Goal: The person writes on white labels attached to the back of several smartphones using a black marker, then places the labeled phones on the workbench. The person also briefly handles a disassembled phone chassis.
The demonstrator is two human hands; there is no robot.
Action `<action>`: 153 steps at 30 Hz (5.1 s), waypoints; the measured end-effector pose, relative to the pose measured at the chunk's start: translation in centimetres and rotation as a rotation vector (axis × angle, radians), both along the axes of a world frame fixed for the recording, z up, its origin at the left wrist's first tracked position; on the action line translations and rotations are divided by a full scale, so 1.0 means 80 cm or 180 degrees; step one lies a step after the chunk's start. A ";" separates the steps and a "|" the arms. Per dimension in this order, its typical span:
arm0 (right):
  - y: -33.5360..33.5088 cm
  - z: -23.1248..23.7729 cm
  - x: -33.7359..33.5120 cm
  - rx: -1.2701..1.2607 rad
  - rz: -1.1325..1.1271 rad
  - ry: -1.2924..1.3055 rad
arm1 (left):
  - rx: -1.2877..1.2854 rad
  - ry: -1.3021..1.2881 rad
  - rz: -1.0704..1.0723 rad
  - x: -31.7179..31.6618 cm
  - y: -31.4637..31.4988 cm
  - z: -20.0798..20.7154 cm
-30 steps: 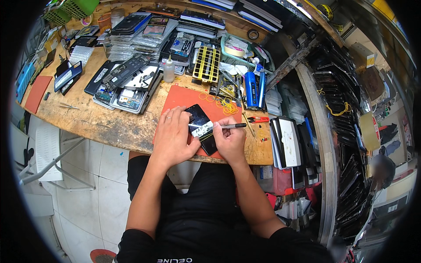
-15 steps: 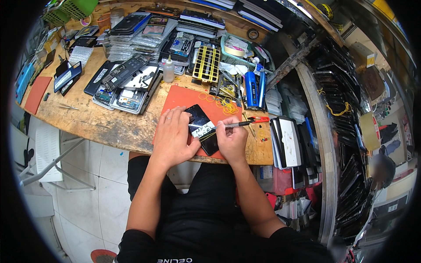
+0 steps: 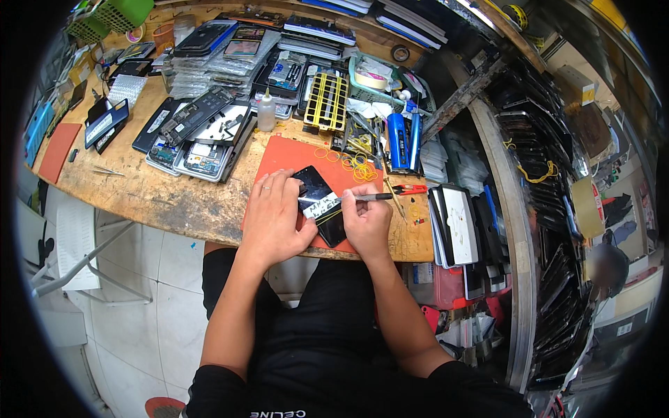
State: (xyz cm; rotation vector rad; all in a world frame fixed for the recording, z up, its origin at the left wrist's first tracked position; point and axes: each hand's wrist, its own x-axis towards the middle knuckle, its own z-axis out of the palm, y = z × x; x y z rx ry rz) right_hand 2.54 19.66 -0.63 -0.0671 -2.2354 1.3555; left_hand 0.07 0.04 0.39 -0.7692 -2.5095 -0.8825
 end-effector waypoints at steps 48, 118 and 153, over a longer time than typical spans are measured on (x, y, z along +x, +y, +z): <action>-0.043 0.037 -0.029 -0.0814 0.1385 -0.0595 | 0.0977 0.0080 -0.0114 -0.005 -0.009 -0.006; 0.037 0.024 -0.125 0.1649 0.0972 0.1689 | 0.0506 0.0848 0.0322 -0.109 0.070 0.019; 0.061 0.046 -0.118 -0.0828 0.1652 0.0375 | 0.2013 -0.0734 -0.1259 -0.109 0.044 0.030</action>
